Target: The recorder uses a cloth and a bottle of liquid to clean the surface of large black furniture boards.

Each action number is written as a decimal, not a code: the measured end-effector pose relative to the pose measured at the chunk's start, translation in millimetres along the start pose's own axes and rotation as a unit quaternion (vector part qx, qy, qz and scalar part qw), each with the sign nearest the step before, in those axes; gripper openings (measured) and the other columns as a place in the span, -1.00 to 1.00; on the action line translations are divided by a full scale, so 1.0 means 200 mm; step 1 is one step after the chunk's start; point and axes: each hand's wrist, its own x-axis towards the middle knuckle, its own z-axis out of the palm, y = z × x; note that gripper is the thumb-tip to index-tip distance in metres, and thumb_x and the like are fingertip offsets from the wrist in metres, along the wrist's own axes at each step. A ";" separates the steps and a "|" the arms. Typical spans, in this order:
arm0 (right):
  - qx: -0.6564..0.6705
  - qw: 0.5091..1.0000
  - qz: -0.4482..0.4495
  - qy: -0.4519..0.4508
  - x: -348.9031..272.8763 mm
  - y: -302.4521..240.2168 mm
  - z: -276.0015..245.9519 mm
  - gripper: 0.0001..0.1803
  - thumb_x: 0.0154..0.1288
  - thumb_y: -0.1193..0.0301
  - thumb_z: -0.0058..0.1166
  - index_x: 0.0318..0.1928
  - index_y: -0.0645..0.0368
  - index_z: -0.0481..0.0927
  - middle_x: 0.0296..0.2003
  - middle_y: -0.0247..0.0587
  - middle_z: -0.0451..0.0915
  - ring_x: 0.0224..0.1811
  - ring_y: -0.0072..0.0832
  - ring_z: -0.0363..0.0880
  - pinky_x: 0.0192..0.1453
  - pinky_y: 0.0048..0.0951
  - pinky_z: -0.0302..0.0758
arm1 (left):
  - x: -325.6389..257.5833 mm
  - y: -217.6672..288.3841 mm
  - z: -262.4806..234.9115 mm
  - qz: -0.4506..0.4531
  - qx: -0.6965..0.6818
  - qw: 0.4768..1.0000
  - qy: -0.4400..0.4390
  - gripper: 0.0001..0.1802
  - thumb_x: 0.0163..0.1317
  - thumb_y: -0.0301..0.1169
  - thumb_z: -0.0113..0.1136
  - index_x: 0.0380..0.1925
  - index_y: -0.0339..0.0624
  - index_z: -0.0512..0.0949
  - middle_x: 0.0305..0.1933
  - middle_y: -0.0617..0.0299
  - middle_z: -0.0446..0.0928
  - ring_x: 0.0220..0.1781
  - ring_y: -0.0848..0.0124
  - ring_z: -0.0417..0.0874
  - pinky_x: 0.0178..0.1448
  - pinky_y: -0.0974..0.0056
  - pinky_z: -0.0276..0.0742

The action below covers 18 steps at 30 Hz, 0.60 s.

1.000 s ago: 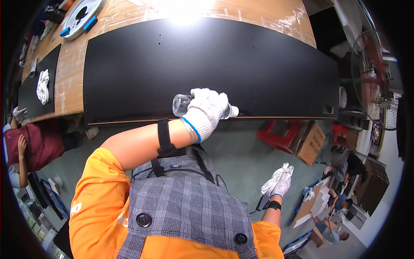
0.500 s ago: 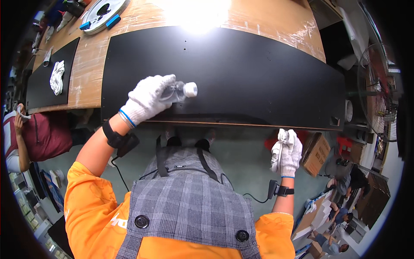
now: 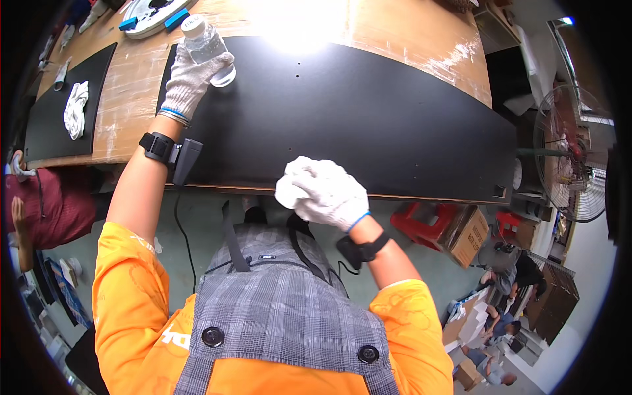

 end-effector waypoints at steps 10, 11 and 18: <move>-0.128 0.978 0.145 0.073 -0.51 0.47 -0.22 -0.78 -0.01 0.45 0.12 -0.28 -0.09 0.60 -0.19 -0.23 0.56 -0.15 -0.14 0.53 -0.05 -0.18 0.50 | 0.02 -0.14 -0.01 0.031 -0.001 0.999 0.015 -0.23 -0.09 -0.38 0.56 0.14 -0.16 0.35 0.00 0.24 0.52 0.05 0.39 0.57 0.20 0.25 0.51; -0.064 0.992 0.097 0.045 -0.38 0.42 -0.15 -0.74 -0.11 0.45 0.16 -0.30 -0.09 0.59 -0.24 -0.25 0.57 -0.25 -0.12 0.56 -0.17 -0.18 0.54 | 0.00 -0.10 0.00 0.011 0.017 1.000 0.004 -0.08 -0.14 -0.22 0.57 0.23 -0.13 0.28 0.09 0.14 0.50 0.14 0.31 0.54 0.25 0.22 0.48; 0.074 0.994 -0.080 0.028 0.14 -0.03 0.05 -0.63 -0.06 0.40 0.15 -0.13 -0.03 0.54 -0.10 -0.22 0.56 -0.10 -0.11 0.55 -0.03 -0.19 0.53 | -0.10 0.04 -0.05 -0.047 0.023 0.998 -0.023 0.06 -0.15 -0.19 0.58 0.34 -0.15 0.16 0.19 0.08 0.48 0.23 0.29 0.50 0.31 0.24 0.42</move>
